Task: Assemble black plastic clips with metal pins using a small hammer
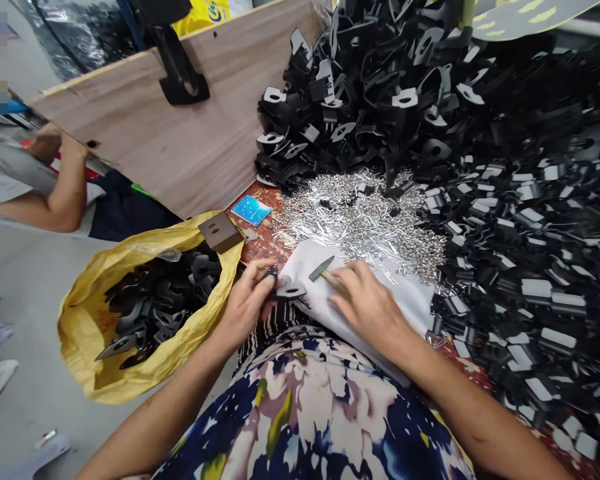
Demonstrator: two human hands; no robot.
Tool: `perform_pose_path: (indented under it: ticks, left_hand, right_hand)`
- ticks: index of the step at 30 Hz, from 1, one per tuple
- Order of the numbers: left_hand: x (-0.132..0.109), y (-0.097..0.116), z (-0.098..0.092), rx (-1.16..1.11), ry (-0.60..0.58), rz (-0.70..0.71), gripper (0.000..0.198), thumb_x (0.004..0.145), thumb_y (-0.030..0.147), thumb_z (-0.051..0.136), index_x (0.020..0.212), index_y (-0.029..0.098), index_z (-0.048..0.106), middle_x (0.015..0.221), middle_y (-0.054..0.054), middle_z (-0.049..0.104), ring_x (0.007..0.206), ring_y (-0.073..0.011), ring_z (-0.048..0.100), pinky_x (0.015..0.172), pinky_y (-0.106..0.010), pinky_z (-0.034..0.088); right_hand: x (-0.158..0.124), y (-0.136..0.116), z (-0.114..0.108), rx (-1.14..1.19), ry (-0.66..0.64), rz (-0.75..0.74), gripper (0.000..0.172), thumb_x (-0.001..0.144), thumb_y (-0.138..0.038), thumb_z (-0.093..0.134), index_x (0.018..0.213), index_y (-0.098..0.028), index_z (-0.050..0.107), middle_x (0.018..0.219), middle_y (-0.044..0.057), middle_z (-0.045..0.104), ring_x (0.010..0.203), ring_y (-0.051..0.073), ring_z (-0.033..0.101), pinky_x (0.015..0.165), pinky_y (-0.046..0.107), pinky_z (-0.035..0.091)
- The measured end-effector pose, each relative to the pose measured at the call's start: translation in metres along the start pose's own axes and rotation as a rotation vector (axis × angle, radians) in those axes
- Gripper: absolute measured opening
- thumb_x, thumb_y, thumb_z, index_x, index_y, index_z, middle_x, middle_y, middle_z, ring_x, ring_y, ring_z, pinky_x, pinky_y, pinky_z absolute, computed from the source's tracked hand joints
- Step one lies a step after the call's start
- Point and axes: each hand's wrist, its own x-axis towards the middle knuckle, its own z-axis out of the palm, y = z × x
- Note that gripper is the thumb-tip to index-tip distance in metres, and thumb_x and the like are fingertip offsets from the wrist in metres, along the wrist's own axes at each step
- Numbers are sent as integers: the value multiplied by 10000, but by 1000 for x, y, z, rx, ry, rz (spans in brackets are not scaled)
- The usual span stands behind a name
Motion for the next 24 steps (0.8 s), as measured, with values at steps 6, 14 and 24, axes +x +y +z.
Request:
perform_pose_path:
  ticks: [6,14,24]
  left_hand:
    - [-16,-33,-8,63,-80,-123,465,903,602,628,1073,181,726,693,3,598,549,-131,478,485,-215,344]
    - [-3,-62,33,277,-5,94,401,1020,452,472,931,194,767,606,12,550,616,-177,530,634,-268,375]
    - [-3,-62,32,220,73,117,361,1002,465,538,864,204,745,585,15,549,585,-188,499,638,-287,348]
  right_hand:
    - [-36,40,0,-262,-366,245,139,923,-294,660,889,-214,552,798,50,629,648,204,580,553,315,377]
    - [-56,21,-25,-20,-69,70,524,1035,-228,474,1549,-305,409,1010,51,744,766,193,702,658,304,527]
    - [-60,6,-7,-98,24,-67,661,996,-117,472,1621,-279,329,791,11,651,631,145,600,595,252,493]
